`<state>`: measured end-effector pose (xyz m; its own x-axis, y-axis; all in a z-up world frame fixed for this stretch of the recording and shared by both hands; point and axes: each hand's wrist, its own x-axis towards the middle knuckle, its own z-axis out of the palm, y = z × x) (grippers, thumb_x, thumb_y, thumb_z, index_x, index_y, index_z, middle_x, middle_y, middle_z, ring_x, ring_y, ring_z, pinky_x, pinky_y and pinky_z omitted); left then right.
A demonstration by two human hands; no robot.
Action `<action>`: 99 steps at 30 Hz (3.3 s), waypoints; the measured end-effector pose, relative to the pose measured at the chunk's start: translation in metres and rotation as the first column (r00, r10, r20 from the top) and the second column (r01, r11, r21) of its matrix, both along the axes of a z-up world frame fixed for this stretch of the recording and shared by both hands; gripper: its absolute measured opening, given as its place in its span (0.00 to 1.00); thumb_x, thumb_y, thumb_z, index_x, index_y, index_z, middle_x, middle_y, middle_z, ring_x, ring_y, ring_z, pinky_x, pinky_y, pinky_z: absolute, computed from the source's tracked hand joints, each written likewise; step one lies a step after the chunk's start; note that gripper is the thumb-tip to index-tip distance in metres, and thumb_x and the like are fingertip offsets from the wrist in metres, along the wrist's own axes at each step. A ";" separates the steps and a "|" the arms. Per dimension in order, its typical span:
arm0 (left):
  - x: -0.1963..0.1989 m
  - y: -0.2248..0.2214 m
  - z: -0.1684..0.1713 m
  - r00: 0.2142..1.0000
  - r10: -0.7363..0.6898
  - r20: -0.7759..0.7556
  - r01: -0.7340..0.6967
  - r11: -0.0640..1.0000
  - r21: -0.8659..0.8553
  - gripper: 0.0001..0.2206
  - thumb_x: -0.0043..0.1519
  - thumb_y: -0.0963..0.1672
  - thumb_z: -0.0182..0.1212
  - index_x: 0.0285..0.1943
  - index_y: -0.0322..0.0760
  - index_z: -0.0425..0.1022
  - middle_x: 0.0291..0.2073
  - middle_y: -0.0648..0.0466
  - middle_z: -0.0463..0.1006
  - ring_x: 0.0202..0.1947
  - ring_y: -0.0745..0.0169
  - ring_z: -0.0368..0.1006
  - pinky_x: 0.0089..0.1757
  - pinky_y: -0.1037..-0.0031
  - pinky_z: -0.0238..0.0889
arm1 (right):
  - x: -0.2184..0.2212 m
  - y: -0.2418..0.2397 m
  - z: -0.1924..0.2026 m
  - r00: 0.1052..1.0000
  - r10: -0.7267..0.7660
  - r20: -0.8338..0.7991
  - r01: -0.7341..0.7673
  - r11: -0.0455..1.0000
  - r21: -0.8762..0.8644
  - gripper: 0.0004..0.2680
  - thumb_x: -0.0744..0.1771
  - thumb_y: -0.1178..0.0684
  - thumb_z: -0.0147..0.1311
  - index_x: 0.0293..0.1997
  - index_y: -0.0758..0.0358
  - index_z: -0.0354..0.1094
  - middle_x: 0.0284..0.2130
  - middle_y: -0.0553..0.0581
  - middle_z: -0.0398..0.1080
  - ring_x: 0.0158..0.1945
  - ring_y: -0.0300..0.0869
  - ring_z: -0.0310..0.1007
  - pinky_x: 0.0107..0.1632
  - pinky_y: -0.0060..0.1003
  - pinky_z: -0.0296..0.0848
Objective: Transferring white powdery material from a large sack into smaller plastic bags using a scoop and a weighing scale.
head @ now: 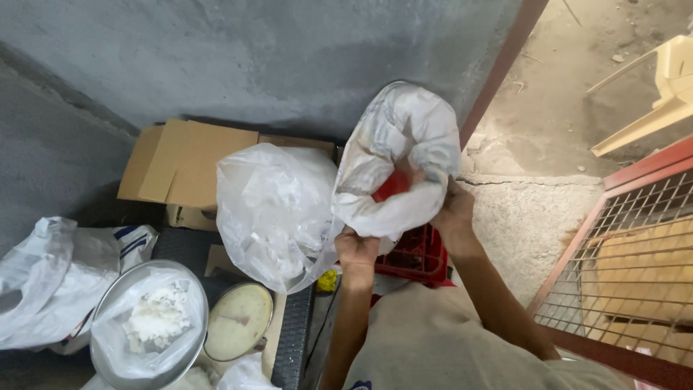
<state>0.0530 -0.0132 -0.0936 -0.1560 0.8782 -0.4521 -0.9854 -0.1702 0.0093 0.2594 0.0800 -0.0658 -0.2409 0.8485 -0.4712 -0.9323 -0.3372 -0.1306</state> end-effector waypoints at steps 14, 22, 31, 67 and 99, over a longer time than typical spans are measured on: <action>-0.023 -0.019 0.009 0.947 -0.196 -0.254 0.200 0.980 -0.009 0.20 0.69 0.47 0.42 0.65 0.32 0.68 0.56 0.42 0.76 0.53 0.43 0.75 0.52 0.53 0.70 | 0.080 -0.018 0.085 0.445 0.031 0.895 -0.210 0.975 0.070 0.19 0.66 0.59 0.48 0.66 0.64 0.56 0.56 0.64 0.68 0.57 0.54 0.71 0.58 0.49 0.75; -0.008 -0.002 0.049 0.859 -0.250 -0.447 0.230 0.968 -0.101 0.20 0.68 0.43 0.46 0.67 0.30 0.67 0.55 0.43 0.77 0.52 0.48 0.76 0.50 0.58 0.73 | 0.056 0.063 0.165 -0.130 -0.433 0.892 -0.589 0.758 0.282 0.19 0.67 0.49 0.57 0.67 0.54 0.63 0.68 0.60 0.60 0.68 0.53 0.62 0.65 0.55 0.69; -0.033 0.033 0.050 0.796 -0.413 -0.441 0.377 0.910 -0.172 0.19 0.68 0.44 0.48 0.63 0.25 0.70 0.52 0.41 0.79 0.50 0.46 0.77 0.50 0.57 0.72 | 0.047 0.089 0.155 -0.623 -0.496 0.605 -0.779 0.463 -0.422 0.39 0.54 0.39 0.73 0.72 0.39 0.51 0.72 0.52 0.49 0.75 0.53 0.44 0.67 0.69 0.53; -0.030 -0.041 0.143 0.037 -0.470 -0.882 0.074 0.881 -0.467 0.45 0.52 0.55 0.68 0.78 0.45 0.50 0.72 0.38 0.55 0.73 0.37 0.52 0.62 0.47 0.55 | -0.008 0.040 0.176 -0.551 -0.721 0.421 -0.770 0.244 -0.589 0.33 0.61 0.33 0.65 0.71 0.42 0.50 0.73 0.53 0.43 0.76 0.54 0.36 0.67 0.80 0.22; -0.006 0.032 0.226 -0.806 -0.094 -0.584 0.184 0.898 -0.399 0.40 0.56 0.48 0.72 0.75 0.30 0.55 0.71 0.35 0.58 0.69 0.33 0.59 0.63 0.52 0.57 | 0.066 -0.054 0.113 0.171 0.177 0.969 -0.234 0.963 -0.135 0.33 0.66 0.40 0.56 0.77 0.60 0.38 0.71 0.68 0.50 0.63 0.61 0.66 0.55 0.59 0.74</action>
<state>0.0469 0.0189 0.1322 0.0335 0.9976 0.0608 0.7681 -0.0646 0.6370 0.3249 0.0264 0.0474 0.2107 0.8704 -0.4450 0.0441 -0.4632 -0.8852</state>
